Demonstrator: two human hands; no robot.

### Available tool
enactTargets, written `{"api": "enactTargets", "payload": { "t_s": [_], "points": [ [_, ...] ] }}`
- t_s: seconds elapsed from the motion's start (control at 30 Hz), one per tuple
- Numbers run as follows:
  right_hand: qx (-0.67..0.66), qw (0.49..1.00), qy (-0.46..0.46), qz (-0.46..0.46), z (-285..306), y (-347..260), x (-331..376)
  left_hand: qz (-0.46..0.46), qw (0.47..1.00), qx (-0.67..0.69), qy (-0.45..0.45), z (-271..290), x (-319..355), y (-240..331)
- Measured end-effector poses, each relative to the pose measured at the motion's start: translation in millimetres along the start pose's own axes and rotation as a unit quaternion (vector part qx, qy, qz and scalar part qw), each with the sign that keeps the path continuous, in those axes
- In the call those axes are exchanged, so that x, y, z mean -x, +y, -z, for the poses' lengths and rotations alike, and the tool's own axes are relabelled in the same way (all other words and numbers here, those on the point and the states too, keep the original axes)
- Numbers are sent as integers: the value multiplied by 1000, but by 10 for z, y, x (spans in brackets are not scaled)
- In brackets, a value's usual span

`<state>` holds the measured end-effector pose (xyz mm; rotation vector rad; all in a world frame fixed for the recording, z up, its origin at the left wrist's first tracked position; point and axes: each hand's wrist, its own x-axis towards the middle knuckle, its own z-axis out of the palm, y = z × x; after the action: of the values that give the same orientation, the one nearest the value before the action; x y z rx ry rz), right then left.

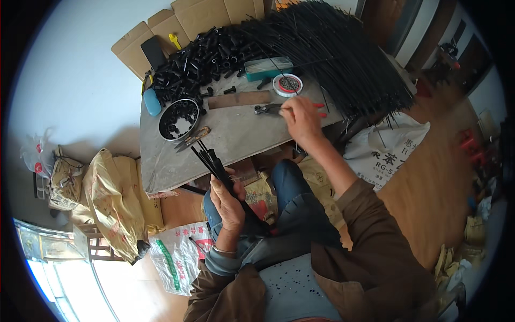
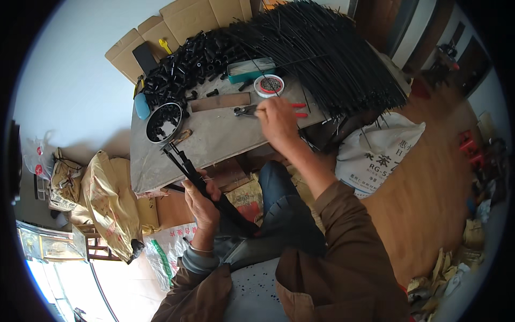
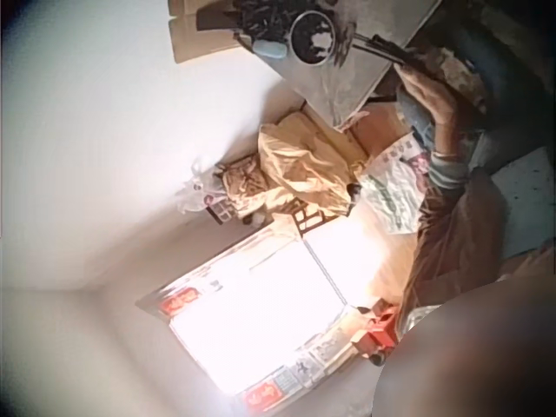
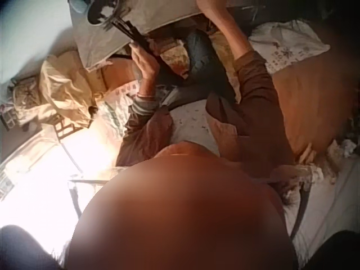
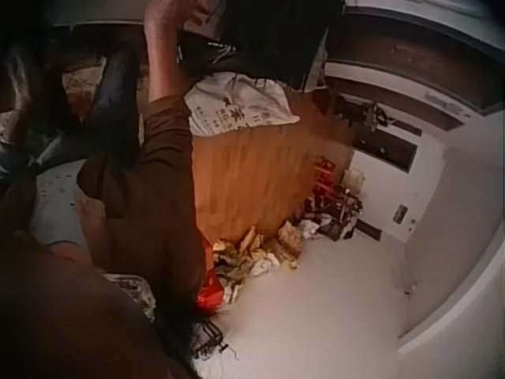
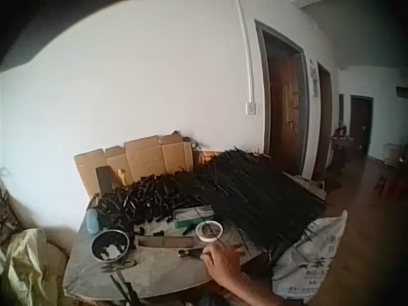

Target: Assembling black plastic brush components using pliers at a workbench.

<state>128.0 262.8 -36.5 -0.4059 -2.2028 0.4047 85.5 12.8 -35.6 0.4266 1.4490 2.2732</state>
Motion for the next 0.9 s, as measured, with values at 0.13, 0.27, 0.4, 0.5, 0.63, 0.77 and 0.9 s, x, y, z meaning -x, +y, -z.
{"api": "enactTargets", "payload": {
  "t_s": [0.13, 0.27, 0.4, 0.5, 0.63, 0.77, 0.9],
  "points": [
    [241, 958, -153, 6, 31, 284, -65, 6, 1000, -22, 10, 80, -70, -41],
    [268, 937, -188, 120, 72, 316, -204, -4, 999, -18, 27, 192, -154, -40],
    [196, 956, -168, 137, 104, 493, -325, -22, 999, -29, 28, 215, -149, -55],
    [17, 991, -129, 22, 171, 353, -464, -3, 999, -27, 41, 194, -141, -21],
    [-384, 888, -112, -224, 424, -146, -471, -12, 998, -39, 39, 187, -136, -45],
    [-217, 958, -150, -108, 368, -361, 126, -20, 998, -47, 30, 168, -132, -56],
    [-170, 960, -188, 120, 317, -629, 428, -8, 999, -41, 25, 133, -136, -59]
  ]
}}
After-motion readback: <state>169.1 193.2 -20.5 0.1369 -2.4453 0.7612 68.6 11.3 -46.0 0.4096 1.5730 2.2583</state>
